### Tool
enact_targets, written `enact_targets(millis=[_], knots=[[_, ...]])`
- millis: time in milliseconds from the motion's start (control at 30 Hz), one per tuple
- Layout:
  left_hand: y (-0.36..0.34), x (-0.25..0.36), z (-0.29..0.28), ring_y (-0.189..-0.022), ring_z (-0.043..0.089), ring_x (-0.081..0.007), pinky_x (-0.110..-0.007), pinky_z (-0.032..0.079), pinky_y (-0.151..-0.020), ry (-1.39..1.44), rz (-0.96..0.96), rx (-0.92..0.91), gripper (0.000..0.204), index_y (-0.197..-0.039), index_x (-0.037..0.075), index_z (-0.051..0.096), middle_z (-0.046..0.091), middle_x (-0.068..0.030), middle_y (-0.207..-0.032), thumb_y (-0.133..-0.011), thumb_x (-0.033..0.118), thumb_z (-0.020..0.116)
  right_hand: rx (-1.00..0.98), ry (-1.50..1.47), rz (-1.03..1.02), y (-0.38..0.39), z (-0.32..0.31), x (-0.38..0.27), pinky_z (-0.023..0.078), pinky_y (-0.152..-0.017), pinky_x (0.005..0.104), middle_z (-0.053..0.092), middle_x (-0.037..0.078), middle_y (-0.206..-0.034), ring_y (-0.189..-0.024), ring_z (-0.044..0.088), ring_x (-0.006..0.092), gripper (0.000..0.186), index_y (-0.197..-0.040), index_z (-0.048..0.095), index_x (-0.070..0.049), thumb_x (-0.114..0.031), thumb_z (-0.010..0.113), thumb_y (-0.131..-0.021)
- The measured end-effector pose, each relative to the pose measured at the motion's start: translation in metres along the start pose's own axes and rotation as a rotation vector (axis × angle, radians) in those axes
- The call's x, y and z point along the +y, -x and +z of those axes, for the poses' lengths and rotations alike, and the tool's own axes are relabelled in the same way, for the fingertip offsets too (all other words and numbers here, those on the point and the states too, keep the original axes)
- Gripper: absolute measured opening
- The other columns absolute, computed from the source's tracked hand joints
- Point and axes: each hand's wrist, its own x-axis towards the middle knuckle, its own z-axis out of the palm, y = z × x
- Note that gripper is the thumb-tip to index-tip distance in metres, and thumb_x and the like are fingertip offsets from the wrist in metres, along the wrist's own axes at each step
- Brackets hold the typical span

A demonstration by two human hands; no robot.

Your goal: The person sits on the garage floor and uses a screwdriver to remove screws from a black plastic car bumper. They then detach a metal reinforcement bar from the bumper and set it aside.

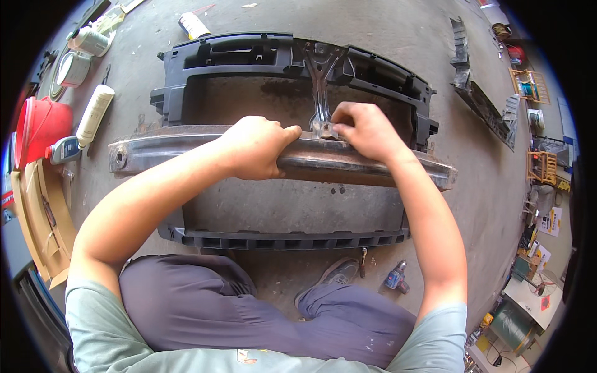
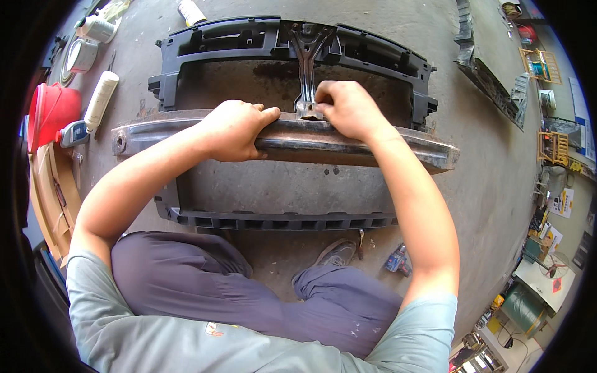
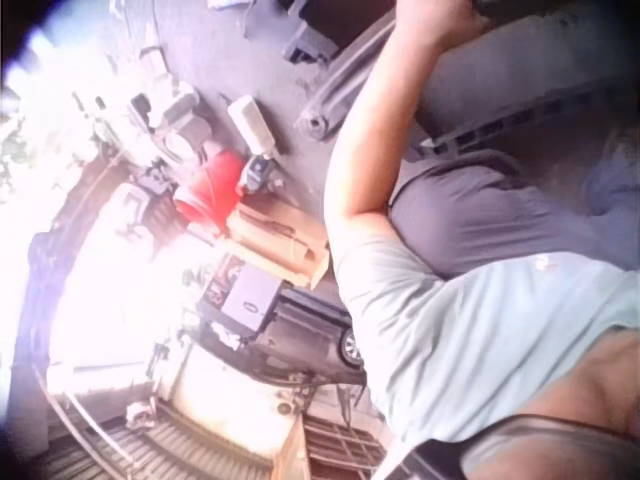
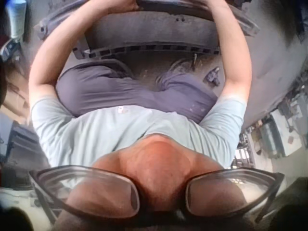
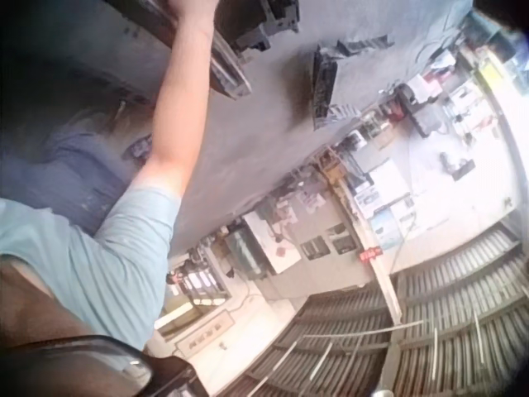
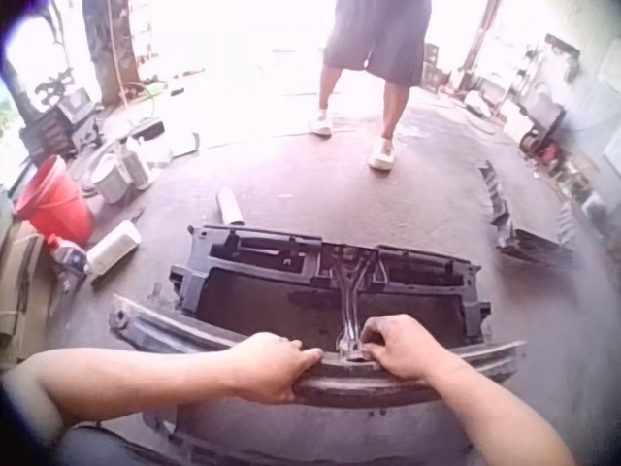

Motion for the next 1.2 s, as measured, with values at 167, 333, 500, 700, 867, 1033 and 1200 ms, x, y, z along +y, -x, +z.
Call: enact_targets(millis=[167,333,500,700,867,1033,1200], knots=[[0.000,-0.004,0.005,-0.105,0.079,-0.0432,-0.051,0.063,-0.094,0.008,0.037,0.042,0.067,-0.137,0.003,0.066,0.078,-0.0243,-0.111,-0.082,0.031,0.094,-0.087,0.148,-0.058,-0.009,0.003,-0.007,0.062,-0.092,0.0442,0.081,0.020,-0.106,-0.102,0.079,0.0375,0.015,-0.107,0.079,0.002,-0.008,0.079,-0.095],[0.002,-0.003,0.003,-0.098,0.081,-0.0408,-0.050,0.064,-0.090,0.023,0.041,0.046,0.064,-0.137,0.004,0.069,0.081,-0.0210,-0.101,-0.083,0.029,0.093,-0.033,0.117,-0.078,-0.005,0.005,-0.005,0.061,-0.093,0.0463,0.080,0.021,-0.104,-0.103,0.077,0.0402,0.015,-0.107,0.079,0.002,-0.007,0.077,-0.095],[0.007,-0.008,0.006,-0.095,0.081,-0.0390,-0.049,0.064,-0.089,0.024,0.071,0.104,0.061,-0.135,0.004,0.071,0.083,-0.0194,-0.098,-0.083,0.027,0.092,-0.093,0.165,-0.100,-0.016,0.007,-0.011,0.061,-0.095,0.0470,0.080,0.021,-0.106,-0.105,0.077,0.0403,0.017,-0.108,0.080,0.001,-0.008,0.078,-0.094],[0.013,-0.010,0.013,-0.094,0.081,-0.0394,-0.050,0.064,-0.088,0.060,0.094,0.199,0.050,-0.124,0.006,0.074,0.082,-0.0185,-0.096,-0.083,0.031,0.090,-0.196,0.443,-0.196,-0.030,0.005,-0.019,0.060,-0.094,0.0508,0.079,0.021,-0.103,-0.103,0.076,0.0425,0.018,-0.103,0.079,0.000,-0.017,0.079,-0.096],[0.015,-0.016,0.021,-0.098,0.081,-0.0401,-0.050,0.064,-0.088,0.044,0.108,0.227,0.050,-0.125,0.008,0.075,0.082,-0.0188,-0.098,-0.087,0.039,0.085,-0.269,0.460,-0.044,-0.035,0.007,-0.023,0.058,-0.089,0.0551,0.079,0.023,-0.103,-0.100,0.074,0.0449,0.031,-0.101,0.078,-0.002,-0.033,0.074,-0.104],[0.015,-0.011,0.021,-0.099,0.081,-0.0400,-0.050,0.064,-0.089,0.038,0.101,0.224,0.057,-0.130,0.009,0.075,0.083,-0.0181,-0.099,-0.087,0.043,0.085,-0.113,0.377,0.056,-0.029,0.007,-0.016,0.057,-0.089,0.0544,0.078,0.025,-0.104,-0.102,0.074,0.0449,0.036,-0.104,0.078,-0.003,-0.037,0.070,-0.108],[0.016,-0.011,0.016,-0.099,0.081,-0.0402,-0.051,0.064,-0.089,0.039,0.102,0.211,0.058,-0.129,0.009,0.074,0.083,-0.0188,-0.099,-0.083,0.041,0.087,-0.105,0.166,0.074,-0.017,0.011,-0.012,0.059,-0.093,0.0501,0.080,0.026,-0.107,-0.104,0.076,0.0450,0.036,-0.109,0.081,0.001,-0.033,0.071,-0.106]])
